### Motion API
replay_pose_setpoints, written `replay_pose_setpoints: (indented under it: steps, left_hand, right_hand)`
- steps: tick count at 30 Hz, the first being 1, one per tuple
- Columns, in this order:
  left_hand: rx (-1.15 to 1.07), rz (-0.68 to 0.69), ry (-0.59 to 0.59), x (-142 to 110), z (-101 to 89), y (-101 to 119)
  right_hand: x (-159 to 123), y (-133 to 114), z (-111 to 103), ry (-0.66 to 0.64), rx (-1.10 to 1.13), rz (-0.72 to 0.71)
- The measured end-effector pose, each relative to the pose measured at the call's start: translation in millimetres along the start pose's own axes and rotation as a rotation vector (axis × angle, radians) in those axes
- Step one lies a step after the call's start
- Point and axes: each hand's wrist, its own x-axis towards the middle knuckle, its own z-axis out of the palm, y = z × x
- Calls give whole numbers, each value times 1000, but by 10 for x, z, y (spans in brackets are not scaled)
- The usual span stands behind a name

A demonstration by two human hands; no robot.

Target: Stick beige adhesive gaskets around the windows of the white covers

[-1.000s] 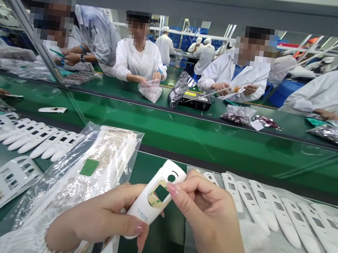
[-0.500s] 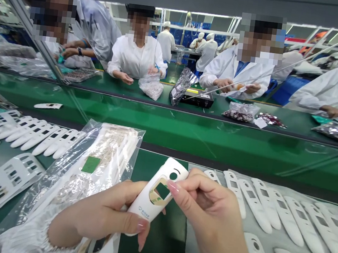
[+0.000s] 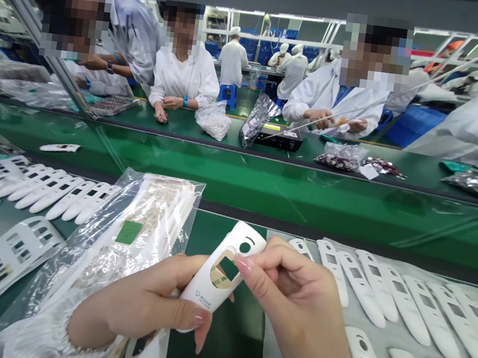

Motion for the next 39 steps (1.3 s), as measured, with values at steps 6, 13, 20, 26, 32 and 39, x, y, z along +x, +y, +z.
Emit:
replay_pose_setpoints:
  steps: [6, 13, 20, 26, 32, 39]
  left_hand:
    - [19, -10, 2, -7, -11, 15]
    - [25, -16, 8, -19, -3, 22]
    - [33, -31, 5, -29, -6, 28]
    - [49, -36, 3, -36, 1, 20]
    - [53, -16, -3, -31, -3, 36]
    - [53, -26, -3, -35, -3, 27]
  right_hand:
    - [-10, 12, -10, 17, -77, -78]
    - [-52, -34, 27, 48, -103, -82]
    - [-64, -54, 60, 93, -114, -70]
    - [-112, -114, 128, 194, -174, -31]
    - [-156, -152, 212, 285, -202, -7]
    - [-166, -191, 272, 294, -186, 1]
